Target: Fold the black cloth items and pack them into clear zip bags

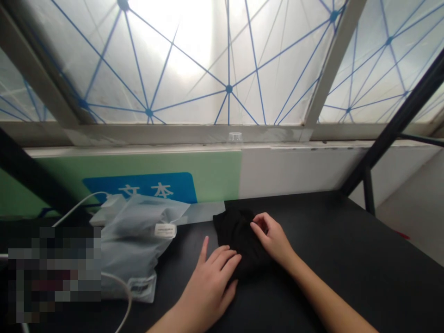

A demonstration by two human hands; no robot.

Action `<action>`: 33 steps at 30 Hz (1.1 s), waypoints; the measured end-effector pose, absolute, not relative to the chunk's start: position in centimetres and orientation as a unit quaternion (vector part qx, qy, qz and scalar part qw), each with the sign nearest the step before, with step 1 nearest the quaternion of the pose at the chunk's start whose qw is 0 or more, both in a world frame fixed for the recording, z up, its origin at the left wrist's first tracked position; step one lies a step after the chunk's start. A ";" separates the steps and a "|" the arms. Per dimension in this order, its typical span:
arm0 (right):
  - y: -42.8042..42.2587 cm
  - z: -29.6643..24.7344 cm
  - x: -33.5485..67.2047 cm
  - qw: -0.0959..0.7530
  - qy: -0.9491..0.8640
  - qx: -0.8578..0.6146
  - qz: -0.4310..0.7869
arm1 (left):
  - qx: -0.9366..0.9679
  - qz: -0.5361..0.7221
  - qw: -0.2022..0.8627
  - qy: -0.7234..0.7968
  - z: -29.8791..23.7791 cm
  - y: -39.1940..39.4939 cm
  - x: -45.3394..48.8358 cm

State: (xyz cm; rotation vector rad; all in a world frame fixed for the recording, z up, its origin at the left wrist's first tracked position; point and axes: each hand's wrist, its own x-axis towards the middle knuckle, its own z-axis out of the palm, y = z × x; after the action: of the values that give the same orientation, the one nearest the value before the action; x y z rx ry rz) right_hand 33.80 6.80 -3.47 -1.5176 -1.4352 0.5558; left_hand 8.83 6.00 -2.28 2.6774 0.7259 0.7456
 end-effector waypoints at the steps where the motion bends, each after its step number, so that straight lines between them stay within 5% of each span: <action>1: 6.2 -2.6 33.9 0.456 -0.611 -0.606 0.229 | 0.923 0.264 0.138 0.243 -2.3 6.2 8.8; 9: 2.3 3.4 34.2 0.239 -0.723 -0.534 0.367 | 0.819 0.377 0.324 0.284 -2.6 6.7 8.3; 19: 4.7 -0.6 32.8 0.381 -0.553 -0.560 0.485 | 0.636 0.391 0.564 0.354 -3.6 8.2 8.9; 29: 4.6 -0.5 32.1 0.287 -0.640 -0.678 0.220 | 0.648 0.375 0.525 0.405 -4.1 9.2 9.4; 33: 4.6 -0.2 32.2 0.244 -0.642 -0.700 0.197 | 0.721 0.442 0.322 0.425 -4.0 8.8 9.0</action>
State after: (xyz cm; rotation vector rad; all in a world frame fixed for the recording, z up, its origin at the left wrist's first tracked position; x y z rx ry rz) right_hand 32.17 4.63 -0.18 -1.9118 -1.7521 0.5374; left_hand 9.01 8.80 -3.95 1.8938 1.1146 1.1609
